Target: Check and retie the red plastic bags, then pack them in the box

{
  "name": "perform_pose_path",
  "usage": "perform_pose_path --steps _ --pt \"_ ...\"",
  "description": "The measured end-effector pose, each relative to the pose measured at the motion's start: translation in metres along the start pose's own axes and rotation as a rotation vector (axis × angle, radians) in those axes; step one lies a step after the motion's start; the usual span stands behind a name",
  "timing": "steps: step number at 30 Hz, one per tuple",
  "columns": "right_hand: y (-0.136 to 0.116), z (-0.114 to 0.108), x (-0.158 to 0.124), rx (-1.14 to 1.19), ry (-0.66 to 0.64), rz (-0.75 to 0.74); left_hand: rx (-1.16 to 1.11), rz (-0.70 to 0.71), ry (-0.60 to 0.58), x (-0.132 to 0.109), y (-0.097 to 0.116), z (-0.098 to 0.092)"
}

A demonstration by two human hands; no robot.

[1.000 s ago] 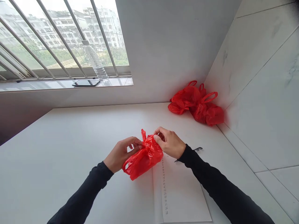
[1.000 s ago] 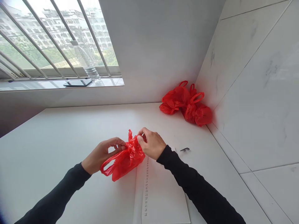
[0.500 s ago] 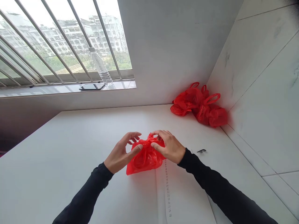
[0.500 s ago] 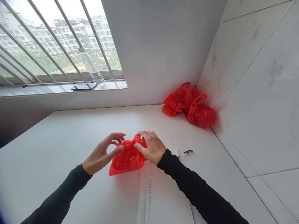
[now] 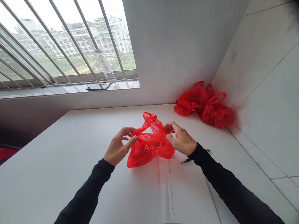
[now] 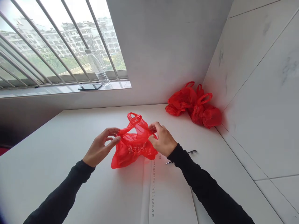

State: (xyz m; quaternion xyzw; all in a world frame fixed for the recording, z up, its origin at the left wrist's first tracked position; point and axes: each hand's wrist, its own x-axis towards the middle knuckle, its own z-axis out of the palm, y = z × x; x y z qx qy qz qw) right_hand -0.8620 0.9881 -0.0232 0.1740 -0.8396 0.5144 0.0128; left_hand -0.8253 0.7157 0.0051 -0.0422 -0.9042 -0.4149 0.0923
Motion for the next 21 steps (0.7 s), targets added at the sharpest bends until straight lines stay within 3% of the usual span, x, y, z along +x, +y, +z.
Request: perform_pose_path --steps 2,5,10,13,15,18,21 --pt "-0.005 0.004 -0.003 0.034 -0.076 0.002 0.018 0.01 -0.021 -0.002 0.004 0.004" --pt "-0.006 0.004 -0.003 0.022 -0.101 0.03 0.02 0.0 0.051 -0.002 0.006 0.007" --pt "0.007 -0.007 0.004 -0.014 0.132 0.104 -0.008 -0.053 0.293 0.003 -0.004 -0.005" --pt "0.004 -0.006 0.003 -0.084 0.363 -0.059 -0.107 -0.089 0.258 0.005 -0.004 -0.008" --pt "-0.004 0.001 -0.002 -0.115 0.429 -0.243 -0.183 -0.09 0.178 0.004 0.002 -0.006" --pt "-0.015 0.016 -0.011 -0.145 0.245 -0.465 -0.304 -0.059 0.029 0.001 0.012 -0.001" --pt "-0.016 0.032 -0.017 -0.238 -0.001 -0.505 -0.346 -0.028 -0.116 -0.004 0.02 0.002"
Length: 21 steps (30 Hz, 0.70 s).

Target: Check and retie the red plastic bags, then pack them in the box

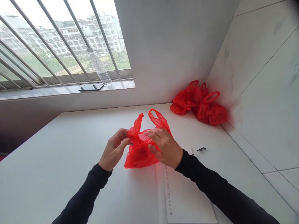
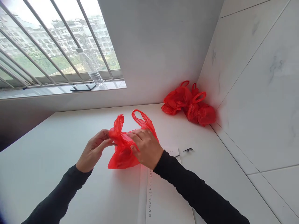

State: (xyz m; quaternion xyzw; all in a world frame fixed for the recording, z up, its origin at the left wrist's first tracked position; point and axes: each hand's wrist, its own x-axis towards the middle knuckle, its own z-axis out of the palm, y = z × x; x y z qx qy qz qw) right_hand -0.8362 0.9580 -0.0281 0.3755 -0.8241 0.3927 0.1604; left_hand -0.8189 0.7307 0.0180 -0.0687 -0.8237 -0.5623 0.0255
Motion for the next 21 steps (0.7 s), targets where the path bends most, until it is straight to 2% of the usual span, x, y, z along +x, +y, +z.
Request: perform_pose_path --steps 4,6,8,11,13,15,18,21 --pt "-0.003 0.016 -0.007 -0.08 -0.236 -0.046 0.18 -0.009 -0.1 -0.004 -0.001 0.007" --pt "-0.006 0.019 -0.009 -0.061 -0.319 -0.123 0.276 -0.024 -0.094 -0.005 -0.005 0.011" --pt "-0.009 0.02 -0.01 -0.024 -0.381 -0.124 0.348 -0.031 -0.072 -0.004 -0.008 0.014" --pt "-0.009 0.018 -0.009 -0.018 -0.394 0.099 0.365 -0.06 0.003 -0.001 -0.009 0.013" --pt "-0.005 0.015 -0.009 -0.073 -0.398 0.283 0.278 -0.118 0.079 0.001 -0.008 0.008" --pt "-0.001 0.012 -0.008 -0.141 -0.44 0.398 0.182 -0.173 0.111 0.002 -0.006 0.004" --pt "0.001 0.011 -0.009 -0.188 -0.479 0.453 0.116 -0.209 0.066 0.002 -0.003 0.001" --pt "-0.002 0.014 -0.012 -0.15 -0.45 0.403 0.136 -0.204 -0.047 -0.002 0.0 0.005"
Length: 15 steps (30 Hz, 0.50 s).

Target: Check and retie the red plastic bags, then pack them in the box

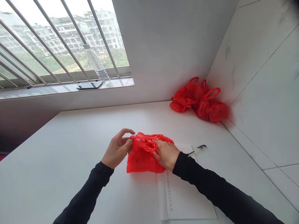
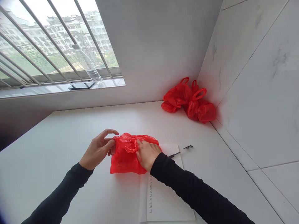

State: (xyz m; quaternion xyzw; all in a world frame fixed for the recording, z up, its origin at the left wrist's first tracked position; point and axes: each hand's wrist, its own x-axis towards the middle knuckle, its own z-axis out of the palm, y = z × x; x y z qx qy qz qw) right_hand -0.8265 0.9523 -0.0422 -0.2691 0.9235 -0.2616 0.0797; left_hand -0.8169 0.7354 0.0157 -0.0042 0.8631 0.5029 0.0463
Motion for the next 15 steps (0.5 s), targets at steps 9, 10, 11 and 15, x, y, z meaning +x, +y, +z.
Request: perform_pose_path --steps 9,10,11,15 --pt "-0.01 0.011 -0.005 0.116 -0.043 -0.354 0.255 0.141 0.038 0.001 -0.006 0.01" --pt "-0.01 0.01 -0.004 0.156 -0.045 -0.304 0.203 0.13 0.065 0.003 -0.006 0.008" --pt "-0.008 0.008 -0.002 0.19 -0.034 -0.244 0.123 0.113 0.088 0.005 -0.006 0.006" --pt "0.002 0.004 0.004 0.195 0.02 -0.043 -0.344 0.001 0.137 0.008 -0.004 -0.003"
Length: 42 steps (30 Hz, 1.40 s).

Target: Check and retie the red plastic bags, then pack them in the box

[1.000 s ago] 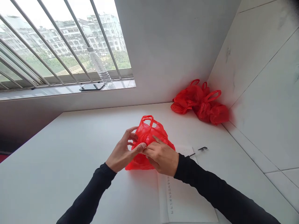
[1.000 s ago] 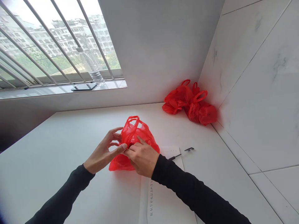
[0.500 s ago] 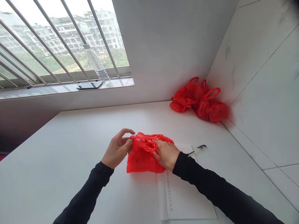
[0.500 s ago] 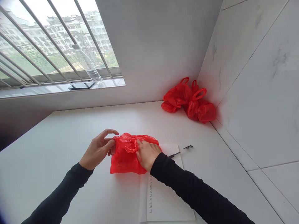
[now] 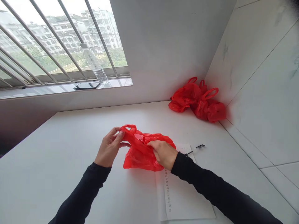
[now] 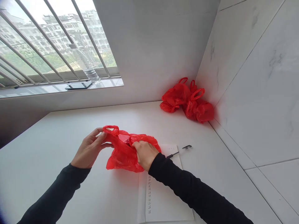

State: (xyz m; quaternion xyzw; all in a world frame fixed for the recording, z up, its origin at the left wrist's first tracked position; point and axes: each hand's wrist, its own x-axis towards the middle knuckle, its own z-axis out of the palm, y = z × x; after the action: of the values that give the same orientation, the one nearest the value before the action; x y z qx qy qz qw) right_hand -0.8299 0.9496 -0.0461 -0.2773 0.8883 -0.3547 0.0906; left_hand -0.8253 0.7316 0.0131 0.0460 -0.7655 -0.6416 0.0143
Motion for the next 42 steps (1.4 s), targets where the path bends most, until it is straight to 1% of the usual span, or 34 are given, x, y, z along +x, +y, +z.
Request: perform_pose_path --steps 2,4,6,7,9,11,13,14,16,17,18,20,22,23,24,25,27,29,31,32,34,35,36,37,40,42 --pt "0.004 -0.001 0.001 -0.03 0.004 0.044 -0.177 -0.069 0.011 0.0 0.002 -0.002" --pt "0.005 0.0 0.001 -0.056 0.004 0.066 -0.273 -0.147 0.0 0.0 0.003 -0.003" --pt "0.005 0.003 0.001 -0.105 -0.004 0.082 -0.279 -0.186 -0.018 -0.001 0.006 -0.003" --pt "0.004 0.005 0.0 -0.138 -0.01 0.084 -0.25 -0.17 -0.021 -0.002 0.008 -0.003" --pt "0.004 0.009 0.0 -0.202 -0.023 0.054 -0.127 -0.079 -0.013 -0.007 0.012 0.001" --pt "0.005 0.012 0.001 -0.228 -0.017 -0.04 0.093 0.032 -0.022 -0.012 0.014 0.007" --pt "0.007 0.013 0.001 -0.242 -0.023 -0.142 0.337 0.09 -0.078 -0.016 0.011 0.016" --pt "0.007 0.013 0.002 -0.251 -0.037 -0.166 0.431 0.106 -0.107 -0.017 0.008 0.019" --pt "0.008 0.012 0.002 -0.271 -0.069 -0.15 0.526 0.126 -0.136 -0.017 0.0 0.024" --pt "0.007 0.01 0.002 -0.278 -0.074 -0.115 0.533 0.139 -0.124 -0.016 -0.004 0.024" --pt "0.007 0.008 0.003 -0.281 -0.063 -0.068 0.532 0.157 -0.089 -0.014 -0.008 0.022" --pt "0.007 0.005 0.004 -0.285 -0.016 0.027 0.533 0.203 0.047 -0.01 -0.011 0.016" --pt "0.008 0.002 0.005 -0.294 0.019 0.108 0.522 0.232 0.197 -0.008 -0.009 0.008" --pt "0.009 0.001 0.005 -0.298 0.026 0.137 0.489 0.215 0.228 -0.007 -0.006 0.005" --pt "0.01 0.001 0.006 -0.3 0.027 0.153 0.429 0.174 0.214 -0.008 -0.003 0.003" --pt "0.011 0.001 0.007 -0.3 0.026 0.165 0.345 0.118 0.161 -0.008 0.0 0.003" --pt "0.014 0.0 0.007 -0.303 0.04 0.162 0.164 0.015 0.012 -0.01 0.005 0.006" --pt "0.017 0.001 0.007 -0.305 0.048 0.081 0.106 -0.015 -0.093 -0.012 0.006 0.012" --pt "0.017 0.003 0.006 -0.295 0.018 -0.094 0.199 -0.015 -0.123 -0.014 0.003 0.019" --pt "0.016 0.004 0.005 -0.283 -0.018 -0.207 0.275 -0.036 -0.117 -0.014 0.0 0.021" --pt "0.013 0.007 0.004 -0.248 -0.111 -0.409 0.422 -0.079 -0.055 -0.014 -0.007 0.025" --pt "0.011 0.008 0.003 -0.232 -0.147 -0.466 0.473 -0.077 -0.013 -0.013 -0.011 0.025" --pt "0.009 0.009 0.003 -0.221 -0.168 -0.476 0.509 -0.055 0.022 -0.012 -0.014 0.025" --pt "0.007 0.009 0.003 -0.219 -0.168 -0.432 0.529 -0.021 0.044 -0.01 -0.016 0.024" --pt "0.005 0.007 0.003 -0.253 -0.082 -0.142 0.504 0.048 0.042 -0.007 -0.016 0.017" --pt "0.006 0.005 0.004 -0.282 -0.04 0.004 0.473 0.061 0.048 -0.006 -0.012 0.012"
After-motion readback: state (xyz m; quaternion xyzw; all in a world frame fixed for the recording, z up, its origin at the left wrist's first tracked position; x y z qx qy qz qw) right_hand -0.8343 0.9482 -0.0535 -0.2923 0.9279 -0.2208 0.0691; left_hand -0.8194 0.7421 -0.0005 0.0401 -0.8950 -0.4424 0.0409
